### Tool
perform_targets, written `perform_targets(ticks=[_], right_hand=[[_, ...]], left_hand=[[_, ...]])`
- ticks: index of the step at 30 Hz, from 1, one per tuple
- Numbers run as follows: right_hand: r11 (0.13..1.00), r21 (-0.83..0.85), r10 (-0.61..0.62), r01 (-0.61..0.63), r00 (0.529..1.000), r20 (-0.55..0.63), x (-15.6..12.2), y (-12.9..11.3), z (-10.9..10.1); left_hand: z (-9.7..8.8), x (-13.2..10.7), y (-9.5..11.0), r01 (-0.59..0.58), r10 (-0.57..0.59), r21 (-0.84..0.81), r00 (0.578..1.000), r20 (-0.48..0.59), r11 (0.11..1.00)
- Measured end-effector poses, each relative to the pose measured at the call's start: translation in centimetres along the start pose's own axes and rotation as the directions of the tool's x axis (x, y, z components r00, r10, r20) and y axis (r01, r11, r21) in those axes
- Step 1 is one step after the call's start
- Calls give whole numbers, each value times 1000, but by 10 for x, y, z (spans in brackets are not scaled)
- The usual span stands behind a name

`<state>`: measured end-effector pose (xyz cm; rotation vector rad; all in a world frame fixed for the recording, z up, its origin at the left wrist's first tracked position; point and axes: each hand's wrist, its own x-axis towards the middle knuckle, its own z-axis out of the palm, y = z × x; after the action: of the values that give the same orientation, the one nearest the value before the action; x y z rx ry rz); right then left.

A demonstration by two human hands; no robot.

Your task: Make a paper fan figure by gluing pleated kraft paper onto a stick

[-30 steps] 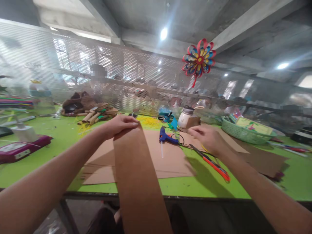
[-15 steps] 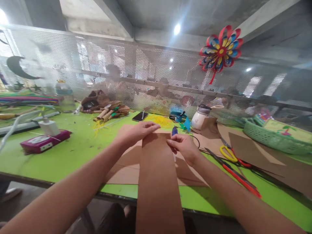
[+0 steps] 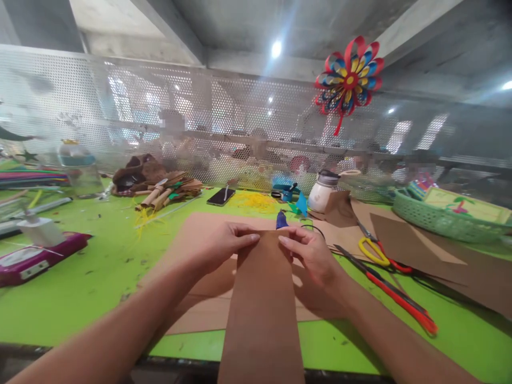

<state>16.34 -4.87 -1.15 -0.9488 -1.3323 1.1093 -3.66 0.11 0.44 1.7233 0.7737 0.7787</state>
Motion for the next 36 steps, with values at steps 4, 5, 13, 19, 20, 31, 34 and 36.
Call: perform_targets(ticks=[4, 5, 13, 19, 20, 31, 34, 36], right_hand=[[1000, 18, -23, 24, 1000, -20, 0, -4, -1], [999, 24, -26, 27, 999, -33, -1, -4, -1], [988, 151, 49, -35, 995, -90, -3, -2, -2], [978, 203, 73, -56, 994, -77, -7, -3, 0], [971, 230, 88, -72, 995, -56, -7, -3, 1], [946, 302, 147, -121, 987, -65, -10, -4, 10], [952, 283, 153, -120, 984, -95, -9, -4, 10], [952, 282, 157, -120, 981, -110, -8, -2, 9]], left_hand=[[5, -1, 1, -24, 23, -24, 1000, -10, 999], [5, -1, 1, -30, 30, -52, 1000, -8, 998], [8, -2, -1, 20, -15, -259, 1000, 22, 966], [11, -2, -2, 62, -64, -274, 998, 2, 960], [12, -2, -2, 72, -73, -282, 997, 5, 957], [20, -2, -3, 129, -111, -441, 992, 67, 888], [22, -2, -2, 140, -115, -517, 990, 80, 845], [23, -2, -2, 138, -122, -527, 990, 66, 838]])
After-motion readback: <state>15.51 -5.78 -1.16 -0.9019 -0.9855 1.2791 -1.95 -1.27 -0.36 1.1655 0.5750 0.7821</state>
